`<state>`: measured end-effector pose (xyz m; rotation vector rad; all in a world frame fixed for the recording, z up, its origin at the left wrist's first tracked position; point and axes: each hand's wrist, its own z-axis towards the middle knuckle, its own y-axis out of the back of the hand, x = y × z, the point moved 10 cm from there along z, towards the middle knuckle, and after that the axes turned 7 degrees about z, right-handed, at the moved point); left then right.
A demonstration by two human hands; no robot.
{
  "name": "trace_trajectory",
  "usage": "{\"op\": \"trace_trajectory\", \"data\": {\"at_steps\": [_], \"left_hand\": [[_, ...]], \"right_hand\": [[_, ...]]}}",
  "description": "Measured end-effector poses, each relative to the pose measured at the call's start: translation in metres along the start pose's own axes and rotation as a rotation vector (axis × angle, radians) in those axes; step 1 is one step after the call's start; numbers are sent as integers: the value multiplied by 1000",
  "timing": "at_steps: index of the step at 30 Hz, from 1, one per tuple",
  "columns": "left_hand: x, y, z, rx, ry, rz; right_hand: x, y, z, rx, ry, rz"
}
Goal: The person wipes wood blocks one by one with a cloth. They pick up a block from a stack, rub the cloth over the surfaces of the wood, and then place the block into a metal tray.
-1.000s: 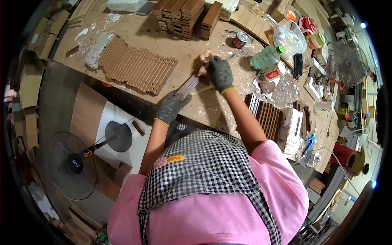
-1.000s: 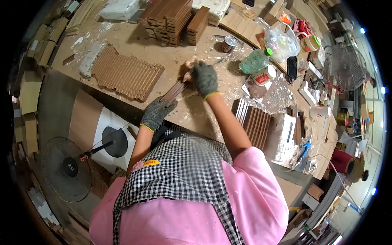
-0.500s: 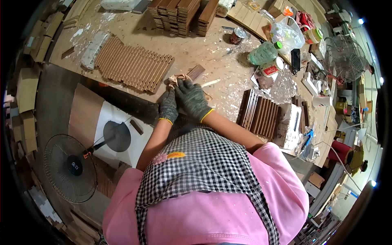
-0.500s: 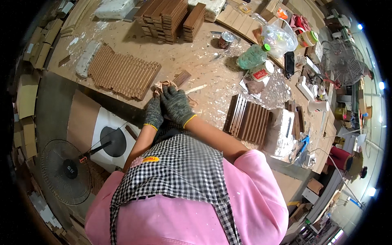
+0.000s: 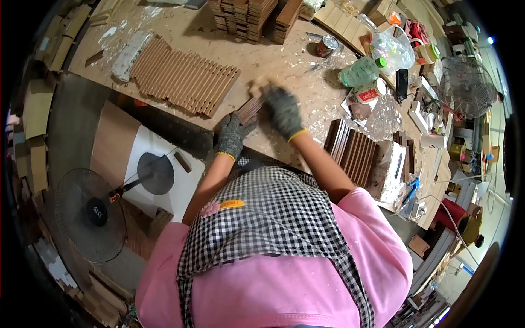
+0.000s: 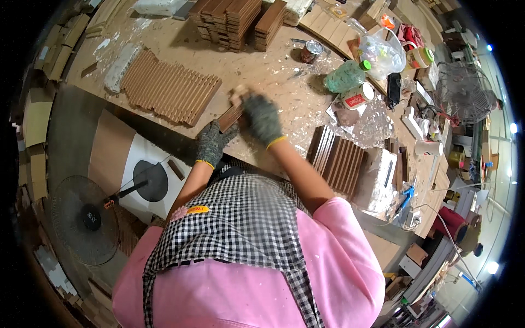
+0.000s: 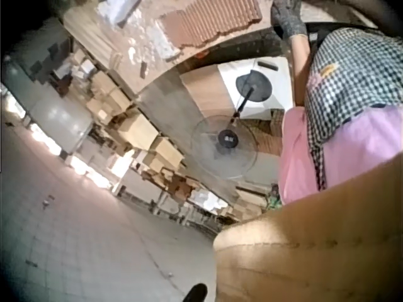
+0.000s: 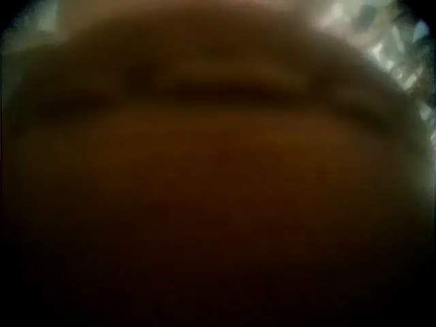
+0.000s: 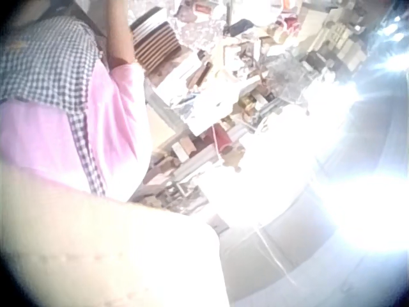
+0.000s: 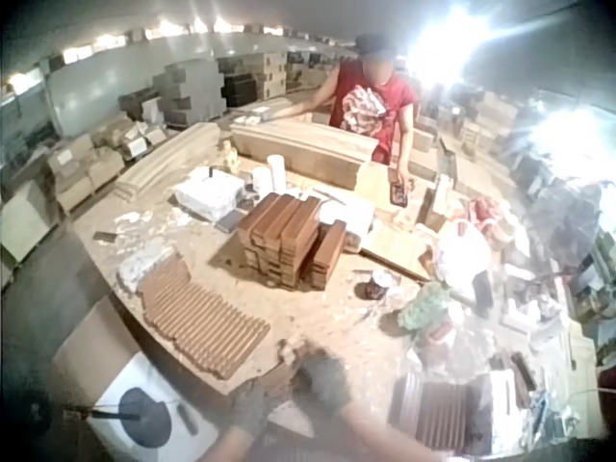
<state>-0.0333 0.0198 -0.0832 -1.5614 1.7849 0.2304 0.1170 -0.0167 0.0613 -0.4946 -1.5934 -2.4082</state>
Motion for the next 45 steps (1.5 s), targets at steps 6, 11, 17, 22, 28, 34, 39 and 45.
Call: {"op": "trace_trajectory", "data": {"at_steps": [6, 11, 17, 22, 28, 34, 39, 45], "left_hand": [[-11, -5, 0, 119, 56, -40], [-33, -5, 17, 42, -415, 946], [-28, -12, 2, 185, -283, 522], [-45, -1, -3, -100, -481, 878], [-39, -13, 2, 97, -421, 732], [-19, -15, 9, 211, -131, 210], [4, -1, 48, 145, -129, 67], [1, -11, 32, 46, 47, -160]], "right_hand": [[-111, 16, 29, 68, -387, 27], [32, -50, 32, 198, 210, 310], [-97, -52, 47, 346, -219, 390], [21, -62, 43, 332, 120, 247], [-81, -39, 48, 156, -95, 462], [-127, 17, 26, -121, -466, 508], [48, -43, -31, 168, 133, -88], [-41, 7, -6, -5, -239, -155]]}}
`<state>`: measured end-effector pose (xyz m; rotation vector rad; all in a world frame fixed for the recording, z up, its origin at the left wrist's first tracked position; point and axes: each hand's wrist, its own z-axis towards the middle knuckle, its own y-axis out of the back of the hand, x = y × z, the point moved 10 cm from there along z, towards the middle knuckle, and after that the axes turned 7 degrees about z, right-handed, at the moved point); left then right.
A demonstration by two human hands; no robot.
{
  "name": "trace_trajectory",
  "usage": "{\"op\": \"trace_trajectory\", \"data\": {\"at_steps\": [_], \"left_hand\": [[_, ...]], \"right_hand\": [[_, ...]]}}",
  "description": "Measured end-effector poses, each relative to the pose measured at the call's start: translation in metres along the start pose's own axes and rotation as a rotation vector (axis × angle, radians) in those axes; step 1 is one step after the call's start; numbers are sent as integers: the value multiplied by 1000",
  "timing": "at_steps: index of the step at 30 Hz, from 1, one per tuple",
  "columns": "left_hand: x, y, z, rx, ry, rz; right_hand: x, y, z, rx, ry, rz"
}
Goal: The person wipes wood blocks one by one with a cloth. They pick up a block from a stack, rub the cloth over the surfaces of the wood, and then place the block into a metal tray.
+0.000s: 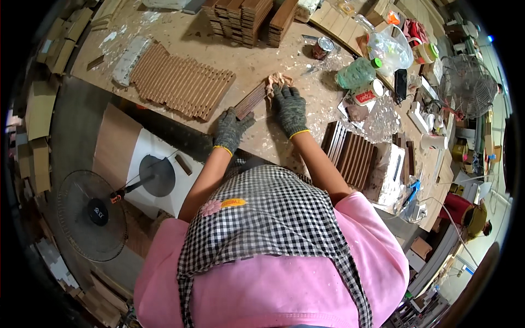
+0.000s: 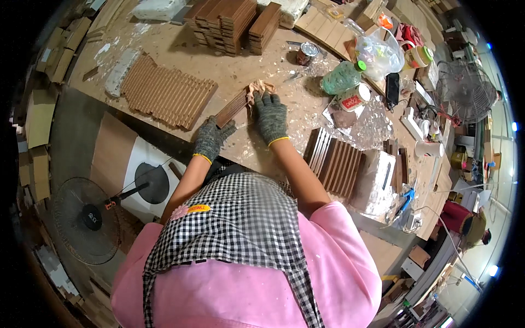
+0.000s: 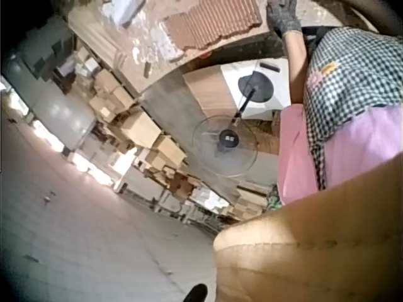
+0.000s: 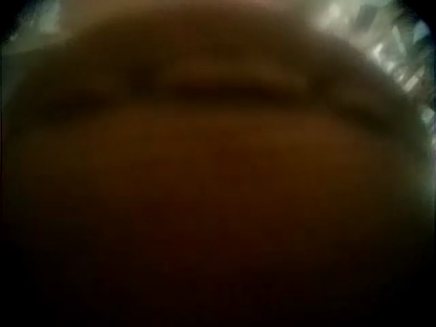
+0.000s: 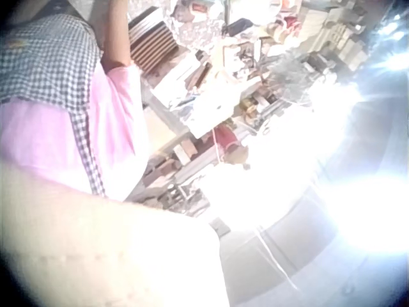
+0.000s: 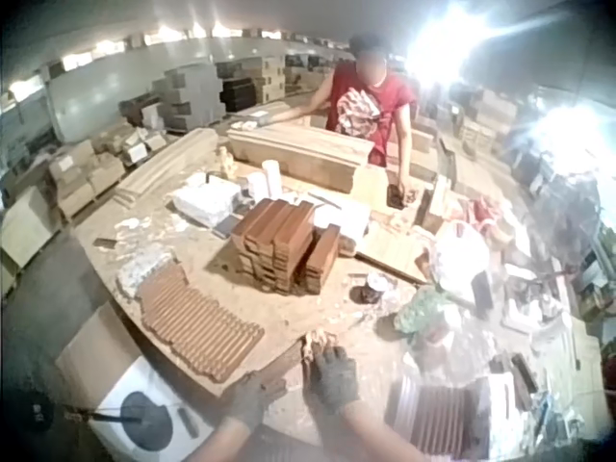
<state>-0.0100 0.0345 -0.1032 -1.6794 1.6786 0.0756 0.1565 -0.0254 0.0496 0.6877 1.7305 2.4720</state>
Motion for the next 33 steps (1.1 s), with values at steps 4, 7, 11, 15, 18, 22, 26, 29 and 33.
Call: {"op": "trace_trajectory", "data": {"at_steps": [4, 7, 11, 15, 18, 22, 26, 29, 33], "left_hand": [[-5, -7, 5, -19, -75, 121], [13, 43, 54, 17, -51, 226], [-8, -2, 1, -66, -47, 122], [-4, -5, -3, 14, 6, -29], [-5, -8, -6, 52, -57, 118], [-16, -10, -13, 23, -204, 469], [-42, -22, -20, -33, -411, 968], [-36, -26, -28, 40, -387, 797], [-26, -22, -14, 70, -253, 679]], "right_hand": [[48, -58, -38, 158, 163, -145], [88, -43, -50, 255, 340, -5], [20, -25, -10, 106, 166, -120], [-61, -17, 39, 110, -85, -30], [-42, 13, 48, -127, -12, 232], [59, -31, 14, 314, 90, 601], [3, -53, 27, 67, -56, 578], [-69, -37, 64, 67, -288, 607], [-131, 0, 63, -91, -325, 496]]}}
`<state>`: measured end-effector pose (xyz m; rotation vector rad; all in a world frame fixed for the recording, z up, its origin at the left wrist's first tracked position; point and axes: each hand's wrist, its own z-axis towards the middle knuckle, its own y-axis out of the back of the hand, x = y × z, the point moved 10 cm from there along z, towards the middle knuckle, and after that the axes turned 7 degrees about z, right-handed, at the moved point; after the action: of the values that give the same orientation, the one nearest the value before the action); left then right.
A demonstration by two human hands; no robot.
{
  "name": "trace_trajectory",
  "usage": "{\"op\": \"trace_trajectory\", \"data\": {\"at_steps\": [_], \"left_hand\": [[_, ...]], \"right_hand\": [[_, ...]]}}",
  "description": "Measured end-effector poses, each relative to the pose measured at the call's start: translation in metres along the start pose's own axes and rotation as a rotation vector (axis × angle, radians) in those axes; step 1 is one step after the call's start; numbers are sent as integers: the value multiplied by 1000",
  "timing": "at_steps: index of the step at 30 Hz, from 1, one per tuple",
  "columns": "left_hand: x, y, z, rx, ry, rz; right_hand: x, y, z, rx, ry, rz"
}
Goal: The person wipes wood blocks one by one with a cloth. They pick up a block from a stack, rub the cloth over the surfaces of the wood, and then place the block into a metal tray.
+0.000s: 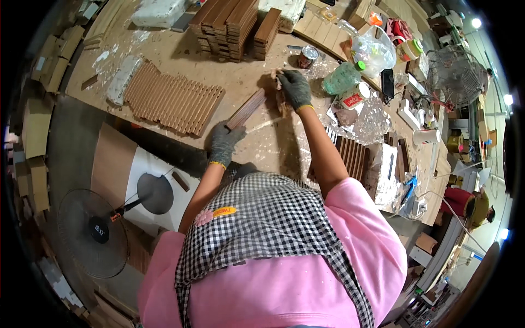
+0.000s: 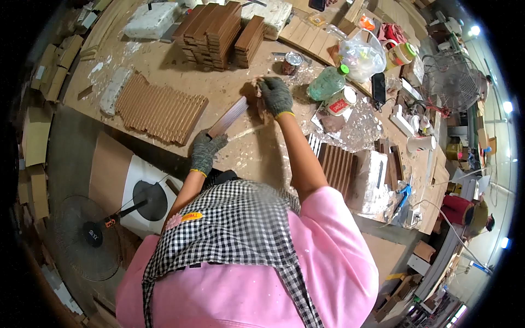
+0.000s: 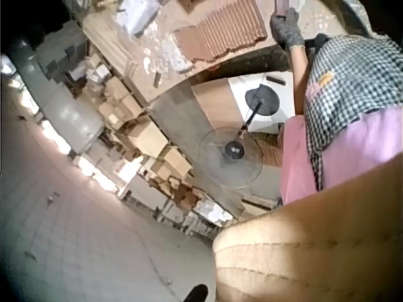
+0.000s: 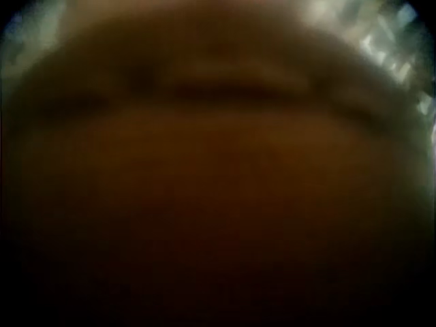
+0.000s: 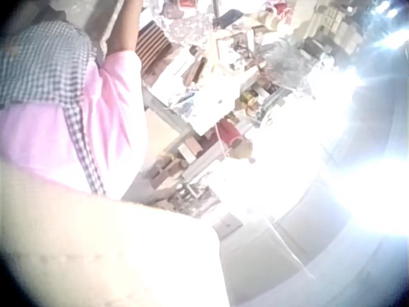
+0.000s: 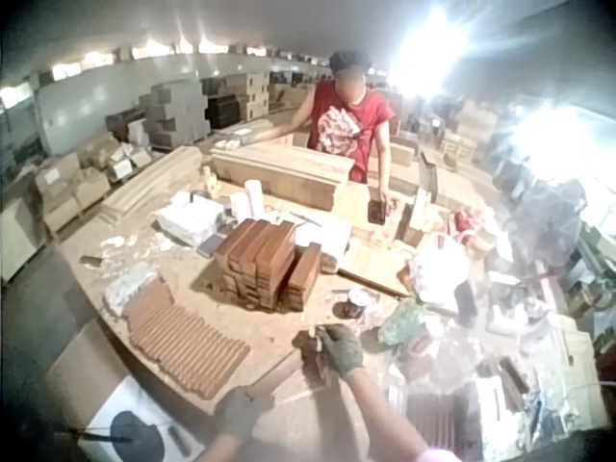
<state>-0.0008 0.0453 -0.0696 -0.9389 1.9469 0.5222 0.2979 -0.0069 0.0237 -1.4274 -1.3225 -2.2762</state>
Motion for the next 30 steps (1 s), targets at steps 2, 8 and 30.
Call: {"op": "trace_trajectory", "data": {"at_steps": [2, 8, 30], "left_hand": [[-3, -6, -12, -26, 204, -62], [-39, -11, -18, 36, -81, 173], [19, -5, 14, 80, 4, -266]], "right_hand": [[-12, 36, -29, -78, -150, 298], [52, 169, -148, -47, -227, -283], [-157, 400, -305, -283, -1096, -971]]}}
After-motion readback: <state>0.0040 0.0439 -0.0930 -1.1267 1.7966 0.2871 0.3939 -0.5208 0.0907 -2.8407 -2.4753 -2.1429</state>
